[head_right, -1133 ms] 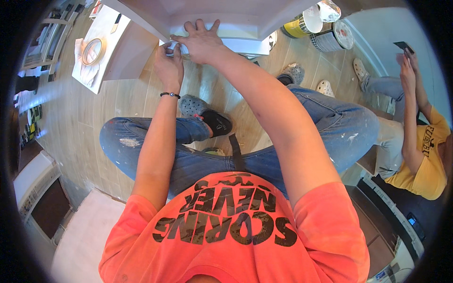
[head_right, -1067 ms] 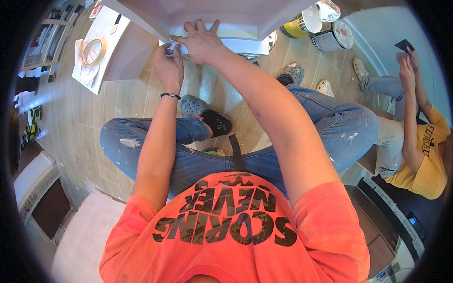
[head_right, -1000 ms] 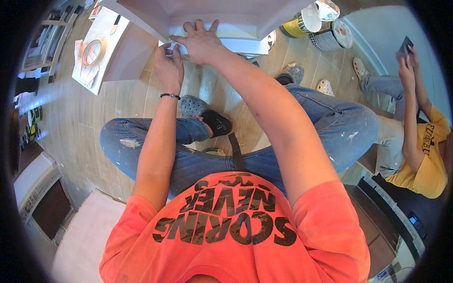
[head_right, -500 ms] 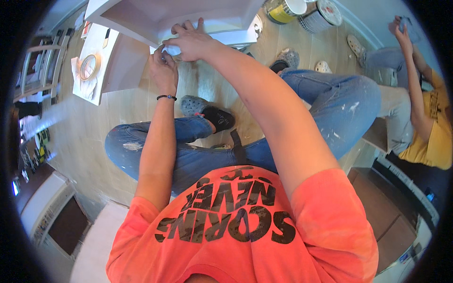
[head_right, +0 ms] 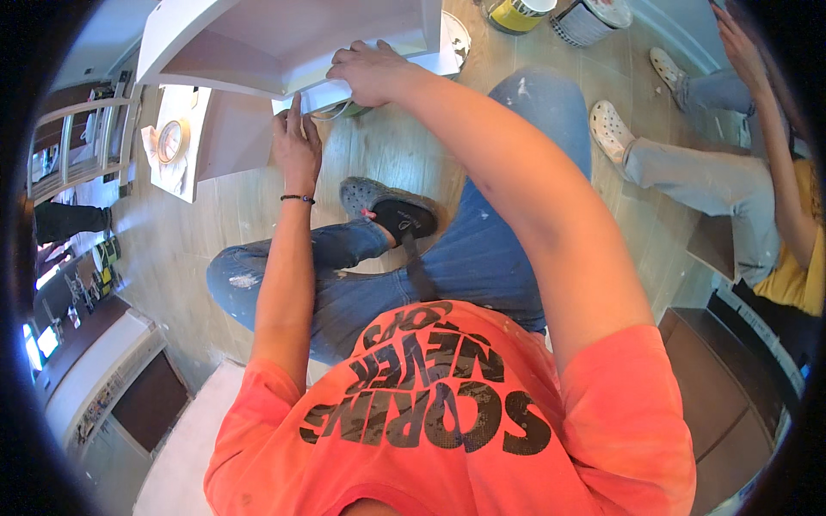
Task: The person sits on the floor and applies masking tape to the edges of a white cabinet door. They wipe the surface with a cloth and continue applying tape to the edges.
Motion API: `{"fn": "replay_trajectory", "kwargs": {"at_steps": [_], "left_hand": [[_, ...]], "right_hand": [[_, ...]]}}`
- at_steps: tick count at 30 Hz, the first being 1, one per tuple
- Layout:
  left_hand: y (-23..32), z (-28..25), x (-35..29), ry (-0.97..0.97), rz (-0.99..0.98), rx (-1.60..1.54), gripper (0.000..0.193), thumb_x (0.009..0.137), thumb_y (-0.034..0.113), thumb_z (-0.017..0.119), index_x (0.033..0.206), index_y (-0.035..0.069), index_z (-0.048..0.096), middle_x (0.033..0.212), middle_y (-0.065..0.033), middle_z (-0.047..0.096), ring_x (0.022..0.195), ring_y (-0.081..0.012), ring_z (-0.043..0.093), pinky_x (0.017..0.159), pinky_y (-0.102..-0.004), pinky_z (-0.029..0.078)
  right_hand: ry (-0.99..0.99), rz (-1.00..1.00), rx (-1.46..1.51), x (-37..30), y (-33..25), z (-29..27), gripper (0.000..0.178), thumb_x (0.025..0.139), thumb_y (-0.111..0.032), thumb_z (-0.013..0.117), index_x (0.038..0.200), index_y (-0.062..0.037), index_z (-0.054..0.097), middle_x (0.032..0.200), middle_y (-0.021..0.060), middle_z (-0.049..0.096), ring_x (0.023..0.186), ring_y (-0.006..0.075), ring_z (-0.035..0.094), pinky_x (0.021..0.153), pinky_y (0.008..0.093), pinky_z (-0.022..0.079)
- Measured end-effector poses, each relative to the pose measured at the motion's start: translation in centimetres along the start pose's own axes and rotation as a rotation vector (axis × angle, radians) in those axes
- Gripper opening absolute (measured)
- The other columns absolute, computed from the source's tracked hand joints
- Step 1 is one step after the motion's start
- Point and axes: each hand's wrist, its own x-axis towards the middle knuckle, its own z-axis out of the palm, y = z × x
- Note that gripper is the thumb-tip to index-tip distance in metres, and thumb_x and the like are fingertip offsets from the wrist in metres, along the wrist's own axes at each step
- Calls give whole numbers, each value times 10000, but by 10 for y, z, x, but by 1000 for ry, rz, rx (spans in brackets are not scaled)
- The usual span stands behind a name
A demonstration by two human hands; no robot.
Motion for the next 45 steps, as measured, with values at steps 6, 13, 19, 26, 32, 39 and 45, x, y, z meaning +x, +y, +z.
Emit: {"fn": "replay_trajectory", "kwargs": {"at_steps": [6,13,19,26,32,39,45], "left_hand": [[-7,-15,-7,-56,-22,162,544,1006,149,627,1539,151,518,1252,-229,590,1107,-400,615,914,-494,533],[19,-12,2,-126,-47,256,591,987,135,634,1560,154,490,1230,-229,589,1111,-395,603,905,-493,532],[26,-7,20,-122,-92,356,649,919,48,610,1552,136,495,1157,-232,606,1003,-385,630,818,-480,545],[52,-17,40,-221,-228,503,678,886,77,605,1551,112,477,1055,-212,658,838,-406,683,723,-493,554],[56,-17,34,-276,-262,488,694,900,125,612,1569,93,427,1145,-212,678,879,-399,705,723,-493,572],[58,-13,44,-297,-349,397,710,914,188,630,1577,76,402,1132,-214,704,925,-412,713,740,-503,572],[55,-10,42,-298,-423,305,759,898,176,644,1597,69,368,1129,-226,712,912,-412,717,742,-504,571]], "right_hand": [[218,91,11,4,-22,24,579,845,-62,638,1414,-167,658,1456,111,528,1396,345,433,1203,729,245],[217,136,97,23,-30,21,480,861,-144,683,1341,-161,701,1396,127,556,1390,353,418,1168,770,221],[211,84,121,17,-24,19,405,852,-245,732,1239,-126,737,1379,123,563,1370,349,428,1169,752,225],[249,92,167,16,-23,20,404,843,-271,745,1216,-117,750,1351,125,568,1355,352,432,1173,763,205],[178,99,117,17,-30,15,469,856,-311,733,1289,-131,719,1399,115,552,1377,345,422,1164,789,187],[233,116,140,21,-33,21,423,867,-251,662,1258,-108,732,1383,114,566,1378,329,424,1150,836,130],[184,107,96,20,-32,18,509,858,-278,715,1352,-159,696,1416,98,544,1376,330,425,1155,809,188]]}}
